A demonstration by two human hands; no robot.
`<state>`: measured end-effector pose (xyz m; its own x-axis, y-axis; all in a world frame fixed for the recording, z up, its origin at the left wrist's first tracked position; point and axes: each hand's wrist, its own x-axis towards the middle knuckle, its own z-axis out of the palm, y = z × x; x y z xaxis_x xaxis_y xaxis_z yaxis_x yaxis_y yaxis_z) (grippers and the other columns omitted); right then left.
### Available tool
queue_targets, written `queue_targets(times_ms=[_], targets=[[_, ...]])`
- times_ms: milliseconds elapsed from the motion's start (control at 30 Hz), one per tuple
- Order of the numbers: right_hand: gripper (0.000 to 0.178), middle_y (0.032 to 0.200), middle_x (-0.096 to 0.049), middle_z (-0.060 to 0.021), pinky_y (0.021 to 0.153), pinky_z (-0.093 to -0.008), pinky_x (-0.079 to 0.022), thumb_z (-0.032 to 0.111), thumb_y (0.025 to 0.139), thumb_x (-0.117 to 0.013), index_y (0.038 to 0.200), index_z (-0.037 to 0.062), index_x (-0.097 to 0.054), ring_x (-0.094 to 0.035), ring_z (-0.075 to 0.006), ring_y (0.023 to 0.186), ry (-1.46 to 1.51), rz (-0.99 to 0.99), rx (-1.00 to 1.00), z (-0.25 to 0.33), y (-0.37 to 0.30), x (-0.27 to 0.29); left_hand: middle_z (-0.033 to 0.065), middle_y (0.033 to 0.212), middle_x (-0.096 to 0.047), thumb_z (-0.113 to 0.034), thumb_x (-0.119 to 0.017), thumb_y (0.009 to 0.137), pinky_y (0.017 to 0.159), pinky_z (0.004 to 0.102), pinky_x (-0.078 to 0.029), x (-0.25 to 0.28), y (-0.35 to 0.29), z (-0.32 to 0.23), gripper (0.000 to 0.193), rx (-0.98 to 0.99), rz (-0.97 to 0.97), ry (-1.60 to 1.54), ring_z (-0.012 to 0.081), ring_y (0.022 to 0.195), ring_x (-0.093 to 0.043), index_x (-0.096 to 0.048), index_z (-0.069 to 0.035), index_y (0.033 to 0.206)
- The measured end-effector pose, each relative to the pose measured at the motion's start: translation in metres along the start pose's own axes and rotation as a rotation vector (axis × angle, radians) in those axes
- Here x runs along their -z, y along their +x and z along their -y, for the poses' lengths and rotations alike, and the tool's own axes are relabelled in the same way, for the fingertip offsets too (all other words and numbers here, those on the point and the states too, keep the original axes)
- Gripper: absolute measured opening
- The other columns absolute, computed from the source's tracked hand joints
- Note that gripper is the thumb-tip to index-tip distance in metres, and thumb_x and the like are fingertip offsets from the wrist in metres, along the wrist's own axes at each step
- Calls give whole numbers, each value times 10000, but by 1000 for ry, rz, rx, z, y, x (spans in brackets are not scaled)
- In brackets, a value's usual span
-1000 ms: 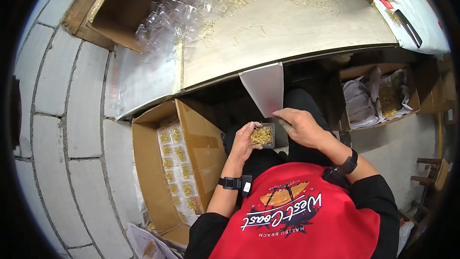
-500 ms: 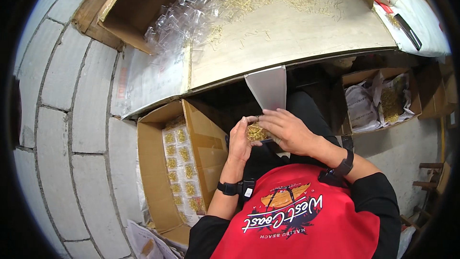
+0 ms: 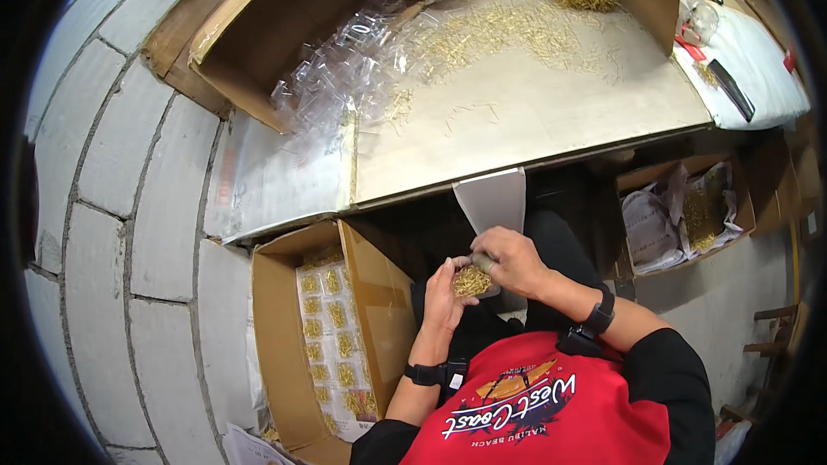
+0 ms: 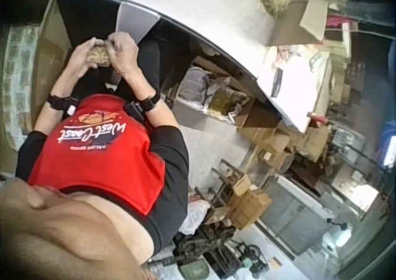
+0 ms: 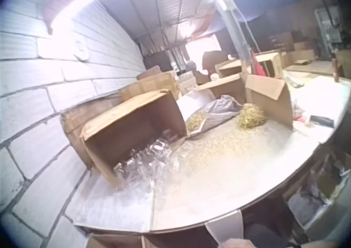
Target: The person scoops loose yellow strands from a table into small clear plastic bags using a small scoop. They then place the filled bags into a cardboard box containing other pre-filled bags. The person repeats this process multiple times, filling several bags and arranging them in the box.
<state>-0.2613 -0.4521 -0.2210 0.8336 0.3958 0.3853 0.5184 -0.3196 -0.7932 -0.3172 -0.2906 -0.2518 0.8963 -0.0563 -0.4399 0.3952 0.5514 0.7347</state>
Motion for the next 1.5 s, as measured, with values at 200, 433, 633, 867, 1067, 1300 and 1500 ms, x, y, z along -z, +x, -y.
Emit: queue_targets(times_ms=[200, 433, 633, 867, 1067, 1300, 1500], targets=[[117, 886, -620, -119, 735, -392, -484, 128, 783, -656, 834, 34, -607, -591, -310, 859, -109, 33, 186, 9, 83, 11, 90, 910, -634, -218, -503, 941, 444, 257, -557, 32, 14, 11, 255, -5, -56, -38, 168, 698, -665, -564, -9, 1075], [279, 1180, -540, -98, 896, -388, -457, 182, 822, -568, 1084, 86, -589, -503, -289, 1113, -571, 266, 301, -60, 246, -14, 77, 928, -638, -162, -540, 918, 480, 247, -550, 56, 16, 28, 227, 91, -130, 47, 150, 731, -657, -569, -22, 1095], [297, 1231, -546, -110, 935, -357, -447, 123, 855, -531, 1145, 72, -577, -500, -272, 1168, -607, 413, 204, -56, 196, 40, 77, 940, -648, -173, -563, 913, 503, 248, -563, 66, 28, 49, 230, 123, -108, 23, 158, 747, -666, -575, -29, 1092], [357, 1309, -501, -167, 1036, -353, -358, 184, 917, -494, 1251, 61, -533, -446, -301, 1247, -338, 56, -61, -87, 160, 93, 84, 932, -645, -192, -538, 932, 511, 263, -558, 44, 51, 64, 240, 202, -56, 73, 164, 753, -662, -553, -25, 1104], [356, 1307, -494, -155, 1041, -418, -340, 205, 882, -546, 1194, 34, -547, -401, -322, 1272, -544, 105, 206, -45, 122, 35, 91, 949, -641, -337, -360, 980, 525, 309, -559, 22, 76, 74, 375, 239, 14, 73, 188, 762, -666, -529, -39, 1134], [470, 1159, -581, -142, 902, -381, -482, -91, 637, -574, 1093, 21, -580, -549, -322, 1103, -241, 162, 159, 3, 14, 56, 85, 961, -643, -357, -364, 957, 507, 297, -551, -1, 71, 69, 392, 217, 58, 37, 185, 768, -667, -524, -49, 1140], [245, 928, -641, -170, 749, -358, -506, -45, 780, -585, 1018, -7, -623, -629, -332, 872, -104, 16, -128, -4, -19, 78, 87, 924, -651, -359, -400, 970, 474, 258, -554, 12, 46, 61, 377, 301, 104, 61, 163, 758, -669, -549, -37, 1097]])
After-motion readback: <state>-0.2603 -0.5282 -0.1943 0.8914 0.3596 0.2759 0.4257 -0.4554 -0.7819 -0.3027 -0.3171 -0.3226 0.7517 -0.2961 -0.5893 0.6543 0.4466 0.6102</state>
